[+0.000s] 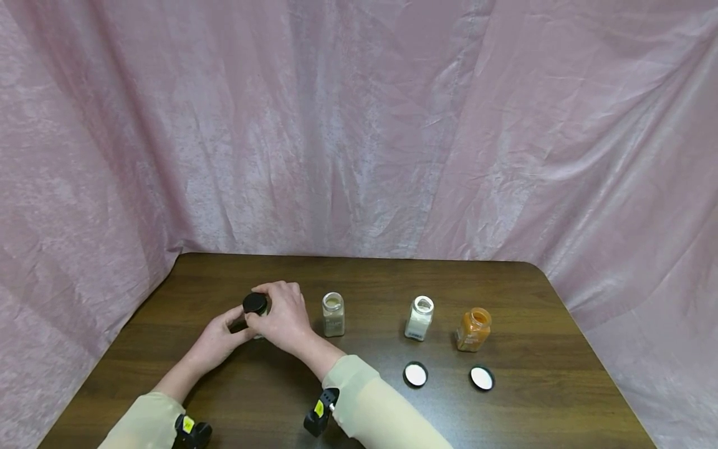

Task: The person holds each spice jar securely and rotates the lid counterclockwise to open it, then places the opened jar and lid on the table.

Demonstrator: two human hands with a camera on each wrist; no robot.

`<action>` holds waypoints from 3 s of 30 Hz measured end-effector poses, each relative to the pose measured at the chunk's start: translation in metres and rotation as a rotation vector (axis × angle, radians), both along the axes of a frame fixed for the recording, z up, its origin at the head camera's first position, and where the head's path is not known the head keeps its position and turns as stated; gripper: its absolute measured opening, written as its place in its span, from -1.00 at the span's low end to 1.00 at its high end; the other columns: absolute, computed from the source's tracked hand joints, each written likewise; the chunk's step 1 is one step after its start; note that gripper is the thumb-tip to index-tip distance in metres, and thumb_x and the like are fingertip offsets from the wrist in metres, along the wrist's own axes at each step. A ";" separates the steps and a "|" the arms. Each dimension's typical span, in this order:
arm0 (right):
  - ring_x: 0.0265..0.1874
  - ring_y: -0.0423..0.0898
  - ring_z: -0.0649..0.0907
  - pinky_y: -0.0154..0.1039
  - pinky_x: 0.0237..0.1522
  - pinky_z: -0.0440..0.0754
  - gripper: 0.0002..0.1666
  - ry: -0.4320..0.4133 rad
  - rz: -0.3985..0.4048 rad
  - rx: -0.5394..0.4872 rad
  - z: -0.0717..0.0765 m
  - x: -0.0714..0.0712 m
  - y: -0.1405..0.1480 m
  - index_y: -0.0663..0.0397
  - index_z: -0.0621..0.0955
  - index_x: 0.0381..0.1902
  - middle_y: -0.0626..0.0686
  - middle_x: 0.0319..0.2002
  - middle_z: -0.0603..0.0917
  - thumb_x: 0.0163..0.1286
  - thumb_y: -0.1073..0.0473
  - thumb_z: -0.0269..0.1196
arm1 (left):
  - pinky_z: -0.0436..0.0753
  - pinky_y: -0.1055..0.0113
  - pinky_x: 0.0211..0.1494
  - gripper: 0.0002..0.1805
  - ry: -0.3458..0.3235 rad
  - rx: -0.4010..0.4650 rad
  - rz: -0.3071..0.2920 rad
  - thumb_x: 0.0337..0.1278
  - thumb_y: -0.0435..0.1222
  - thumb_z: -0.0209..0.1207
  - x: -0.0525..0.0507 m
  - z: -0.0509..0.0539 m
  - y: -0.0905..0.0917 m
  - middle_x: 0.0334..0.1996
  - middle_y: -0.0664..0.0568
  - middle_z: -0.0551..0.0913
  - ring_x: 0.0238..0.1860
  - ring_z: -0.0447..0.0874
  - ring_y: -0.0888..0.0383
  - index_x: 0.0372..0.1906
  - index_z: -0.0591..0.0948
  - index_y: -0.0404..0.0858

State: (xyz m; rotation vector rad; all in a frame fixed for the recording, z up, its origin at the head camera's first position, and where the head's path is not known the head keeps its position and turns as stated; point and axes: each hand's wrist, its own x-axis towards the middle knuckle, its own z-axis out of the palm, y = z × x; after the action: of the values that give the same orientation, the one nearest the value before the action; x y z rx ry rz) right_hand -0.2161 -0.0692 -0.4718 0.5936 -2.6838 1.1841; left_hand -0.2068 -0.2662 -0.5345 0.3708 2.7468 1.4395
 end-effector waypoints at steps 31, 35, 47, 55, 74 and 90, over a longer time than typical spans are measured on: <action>0.22 -0.17 0.40 -0.24 0.20 0.40 -0.30 -0.041 0.075 -0.076 -0.005 0.000 0.006 -0.19 0.57 0.36 -0.20 0.17 0.58 0.28 -0.15 0.44 | 0.44 -0.16 0.29 -0.32 0.004 -0.006 0.006 0.35 -0.04 0.32 0.002 0.000 -0.001 0.34 -0.16 0.53 0.35 0.43 -0.15 0.46 0.47 -0.19; 0.16 -0.17 0.44 -0.22 0.18 0.40 -0.26 -0.025 0.043 -0.069 -0.005 0.000 0.005 -0.14 0.62 0.29 -0.21 0.12 0.61 0.21 -0.26 0.48 | 0.47 -0.06 0.27 -0.36 0.010 -0.008 0.012 0.33 -0.05 0.34 0.003 0.001 -0.001 0.32 -0.11 0.56 0.34 0.46 -0.09 0.44 0.50 -0.16; -0.05 -0.20 0.45 -0.29 0.02 0.40 -0.35 -0.024 -0.075 -0.042 -0.003 -0.002 -0.001 -0.21 0.61 -0.06 -0.26 -0.20 0.54 0.01 -0.35 0.58 | 0.45 -0.06 0.30 -0.36 0.008 0.004 0.010 0.29 -0.03 0.36 0.001 0.000 -0.001 0.31 -0.07 0.57 0.32 0.47 -0.07 0.41 0.53 -0.13; -0.02 -0.20 0.45 -0.27 0.07 0.39 -0.48 -0.031 -0.048 -0.080 -0.003 -0.002 0.000 -0.25 0.67 -0.09 -0.28 -0.19 0.58 0.06 -0.25 0.58 | 0.40 -0.19 0.32 -0.34 0.009 -0.002 0.009 0.29 -0.01 0.36 0.001 0.002 0.000 0.32 -0.12 0.56 0.35 0.44 -0.15 0.41 0.53 -0.16; 0.06 -0.20 0.42 -0.27 0.09 0.38 -0.46 0.007 -0.007 -0.030 -0.003 0.002 0.005 -0.24 0.71 0.16 -0.22 -0.02 0.61 0.24 -0.19 0.48 | 0.43 -0.24 0.29 -0.29 -0.015 0.012 -0.007 0.30 0.03 0.33 0.000 -0.001 0.000 0.35 -0.15 0.52 0.36 0.43 -0.17 0.47 0.47 -0.14; 0.04 -0.20 0.45 -0.34 0.09 0.39 -0.47 0.055 0.016 0.013 0.000 0.001 0.005 -0.24 0.69 0.19 -0.20 -0.01 0.63 0.26 -0.09 0.44 | 0.58 0.18 0.14 -0.34 -0.008 0.037 -0.014 0.37 -0.09 0.31 0.004 0.005 0.003 0.26 -0.08 0.61 0.24 0.54 0.00 0.49 0.44 -0.15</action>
State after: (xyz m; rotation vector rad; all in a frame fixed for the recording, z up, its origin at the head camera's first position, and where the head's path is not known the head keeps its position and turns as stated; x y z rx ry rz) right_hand -0.2150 -0.0643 -0.4719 0.6416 -2.6482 1.1377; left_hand -0.2024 -0.2635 -0.5292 0.3836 2.7088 1.4876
